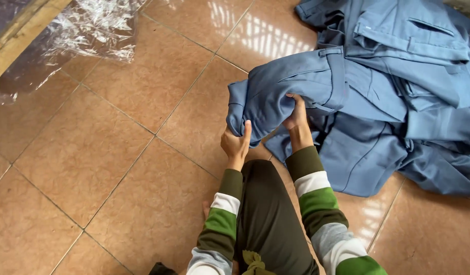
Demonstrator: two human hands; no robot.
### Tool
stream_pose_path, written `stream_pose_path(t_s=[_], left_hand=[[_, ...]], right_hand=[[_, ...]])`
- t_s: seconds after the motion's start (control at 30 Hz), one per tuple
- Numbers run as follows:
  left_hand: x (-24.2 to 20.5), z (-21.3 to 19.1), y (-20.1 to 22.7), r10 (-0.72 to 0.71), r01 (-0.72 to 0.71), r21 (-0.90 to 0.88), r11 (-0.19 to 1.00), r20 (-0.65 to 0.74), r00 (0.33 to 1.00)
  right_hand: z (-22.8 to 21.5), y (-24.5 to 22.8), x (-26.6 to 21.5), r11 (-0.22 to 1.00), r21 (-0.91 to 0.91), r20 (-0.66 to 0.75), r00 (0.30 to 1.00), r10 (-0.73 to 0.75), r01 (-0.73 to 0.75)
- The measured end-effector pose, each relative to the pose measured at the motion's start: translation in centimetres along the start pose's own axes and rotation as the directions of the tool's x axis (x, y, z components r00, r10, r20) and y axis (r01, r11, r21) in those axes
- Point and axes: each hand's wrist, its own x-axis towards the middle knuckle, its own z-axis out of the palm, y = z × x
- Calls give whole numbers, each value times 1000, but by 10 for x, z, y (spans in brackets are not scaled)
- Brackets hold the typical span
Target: A person sitting on a tiled floor folds blue pants into neat rectangles and stacks them.
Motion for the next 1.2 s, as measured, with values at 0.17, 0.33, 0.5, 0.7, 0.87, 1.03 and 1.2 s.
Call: stream_pose_path(t_s=[0.17,0.33,0.5,0.7,0.87,1.03,1.2], left_hand=[[14,-51,-23,-209,206,71,976,33,977],[24,-69,-86,-53,60,61,996,-103,993],[18,-123,-77,16,-22,-81,996,-78,997],[10,-191,-149,-158,163,-13,987,-326,932],[-10,-285,-194,-280,300,-45,953,-509,814],[-44,-372,-235,-470,477,-137,868,-538,700],[-87,-417,-217,-669,570,-353,742,-448,593]], right_hand=[[35,65,1,957,-290,61,998,21,-3],[67,144,1,795,-605,145,988,45,53],[82,230,-17,533,-834,234,967,101,146],[96,342,-46,169,-926,368,909,194,339],[97,431,-83,-116,-840,481,827,292,530],[69,495,-88,-364,-633,569,729,381,684],[4,569,-111,-541,-425,608,672,423,726]])
